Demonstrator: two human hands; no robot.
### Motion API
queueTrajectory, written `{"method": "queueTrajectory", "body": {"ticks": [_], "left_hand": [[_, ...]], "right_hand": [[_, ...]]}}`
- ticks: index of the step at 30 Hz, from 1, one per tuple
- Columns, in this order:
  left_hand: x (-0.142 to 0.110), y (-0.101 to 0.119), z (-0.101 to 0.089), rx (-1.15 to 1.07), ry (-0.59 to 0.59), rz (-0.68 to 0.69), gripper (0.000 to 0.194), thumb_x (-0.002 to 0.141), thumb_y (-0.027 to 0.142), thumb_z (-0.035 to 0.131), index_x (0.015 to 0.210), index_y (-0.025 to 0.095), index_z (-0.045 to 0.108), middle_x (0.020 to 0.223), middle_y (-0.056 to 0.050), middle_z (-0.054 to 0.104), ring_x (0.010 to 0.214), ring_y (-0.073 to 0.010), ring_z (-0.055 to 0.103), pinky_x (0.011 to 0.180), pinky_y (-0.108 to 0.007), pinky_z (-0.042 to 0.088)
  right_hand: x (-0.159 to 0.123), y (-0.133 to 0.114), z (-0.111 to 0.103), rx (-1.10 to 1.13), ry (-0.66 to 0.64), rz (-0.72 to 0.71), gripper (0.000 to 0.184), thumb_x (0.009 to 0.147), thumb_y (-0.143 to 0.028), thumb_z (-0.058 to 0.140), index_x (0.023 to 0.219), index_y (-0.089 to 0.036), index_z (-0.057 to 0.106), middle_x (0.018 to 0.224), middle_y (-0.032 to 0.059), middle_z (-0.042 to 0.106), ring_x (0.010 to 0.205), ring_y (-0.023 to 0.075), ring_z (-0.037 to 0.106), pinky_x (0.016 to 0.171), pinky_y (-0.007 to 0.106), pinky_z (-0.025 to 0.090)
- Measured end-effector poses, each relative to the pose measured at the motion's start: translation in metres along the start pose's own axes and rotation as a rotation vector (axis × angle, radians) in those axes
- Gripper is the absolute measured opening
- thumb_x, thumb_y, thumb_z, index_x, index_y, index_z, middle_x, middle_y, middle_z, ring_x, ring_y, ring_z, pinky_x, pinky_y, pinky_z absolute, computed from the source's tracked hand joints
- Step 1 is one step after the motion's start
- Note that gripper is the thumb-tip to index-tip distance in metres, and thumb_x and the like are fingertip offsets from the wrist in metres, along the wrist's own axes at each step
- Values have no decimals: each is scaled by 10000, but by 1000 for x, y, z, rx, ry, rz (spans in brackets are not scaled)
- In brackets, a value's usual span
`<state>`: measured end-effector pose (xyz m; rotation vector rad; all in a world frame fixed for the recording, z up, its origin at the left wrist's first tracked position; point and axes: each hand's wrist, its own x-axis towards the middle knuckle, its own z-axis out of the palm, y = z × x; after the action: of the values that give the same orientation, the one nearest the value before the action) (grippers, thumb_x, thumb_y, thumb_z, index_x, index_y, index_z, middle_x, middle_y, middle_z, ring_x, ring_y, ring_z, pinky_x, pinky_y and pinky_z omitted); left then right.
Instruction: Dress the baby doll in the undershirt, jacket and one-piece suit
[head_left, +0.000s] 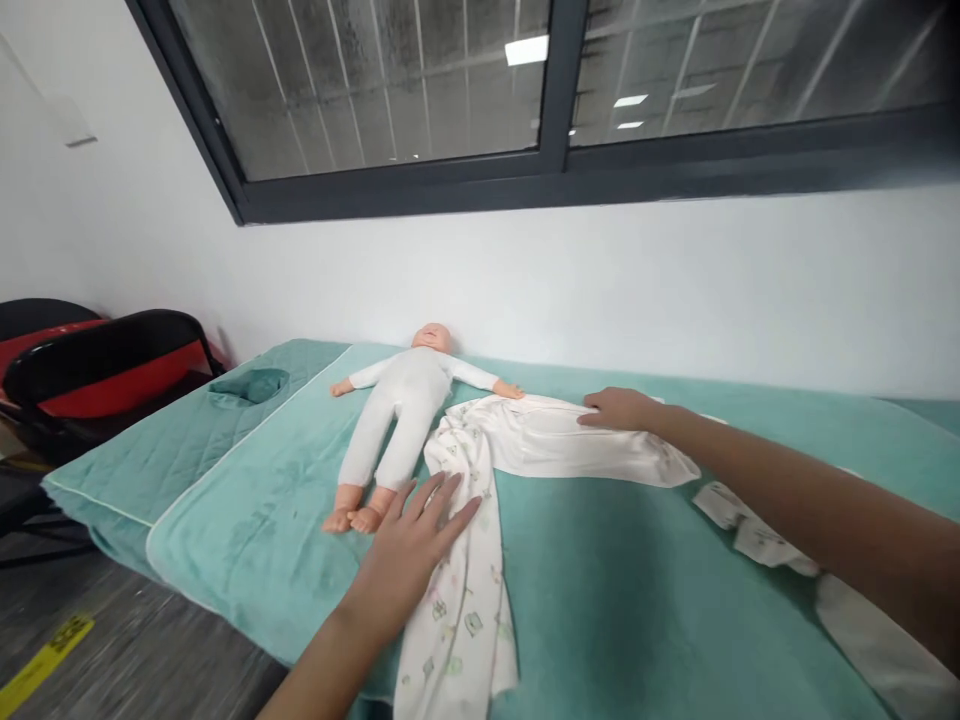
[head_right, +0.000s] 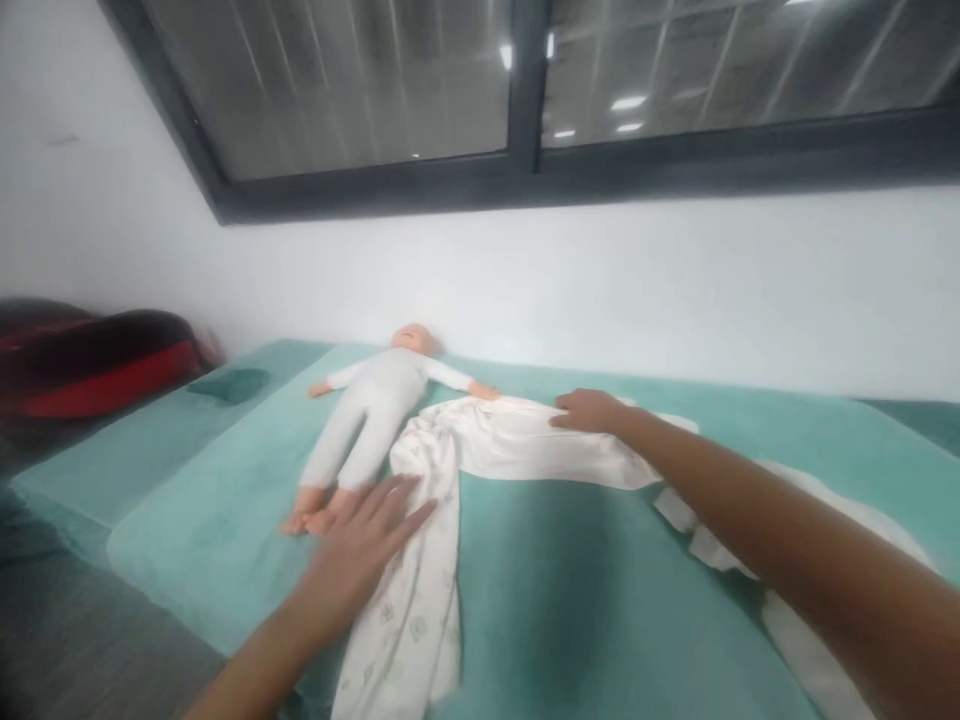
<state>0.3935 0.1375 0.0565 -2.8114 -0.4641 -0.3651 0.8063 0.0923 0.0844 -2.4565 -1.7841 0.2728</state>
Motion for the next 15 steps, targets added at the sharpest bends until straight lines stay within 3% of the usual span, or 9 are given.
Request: {"method": "queueTrajectory", "body": {"ticks": [3,7,9,11,13,15], "left_hand": [[32,19,6,43,-18,-23,891,722,-74,412,1510,332,319,1576,-81,345,1447,-279,331,1140,-518,328],[75,47,8,11,8,-13,754,810,94,525,1520,209,301,1592,-151,287,1474,-320,256,1169,-566,250],[92,64,5,-14,62,-12,688,821,134,549,1484,181,369,1590,-172,279,1479,-340,234,1174,-592,205],[104,80,-1,-53,101,28,543,815,95,525,1350,190,531,1555,-170,356,1472,-342,253,1176,-611,163],[112,92,-10,-107,75,71,409,783,31,492,1126,187,650,1379,-165,569,1389,-322,411,1174,-595,171],[118,101,-20,-179,33,6,325,765,24,488,996,176,658,1115,-150,699,1190,-298,589,1135,-539,275]], "right_hand": [[-30,-26,-1,-22,-37,-150,267,880,-403,515,1032,-237,658,1155,126,694,1081,316,618,858,395,439],[-91,-77,-4,-28,-44,-344,285,917,-420,485,1102,-250,619,1200,88,677,1109,282,620,871,359,442],[-132,-97,-3,-62,-34,-489,280,927,-386,471,1119,-226,597,1163,100,684,1025,280,655,810,358,459],[-172,-109,0,-109,-62,-610,270,940,-362,441,1096,-201,592,1067,110,700,920,283,681,729,363,473],[-204,-108,2,-136,-121,-590,274,916,-360,485,1095,-179,585,1036,129,700,890,305,686,688,376,480],[-223,-94,1,-109,-182,-413,362,869,-405,564,1130,-155,567,1050,162,696,912,341,682,696,401,491]]}}
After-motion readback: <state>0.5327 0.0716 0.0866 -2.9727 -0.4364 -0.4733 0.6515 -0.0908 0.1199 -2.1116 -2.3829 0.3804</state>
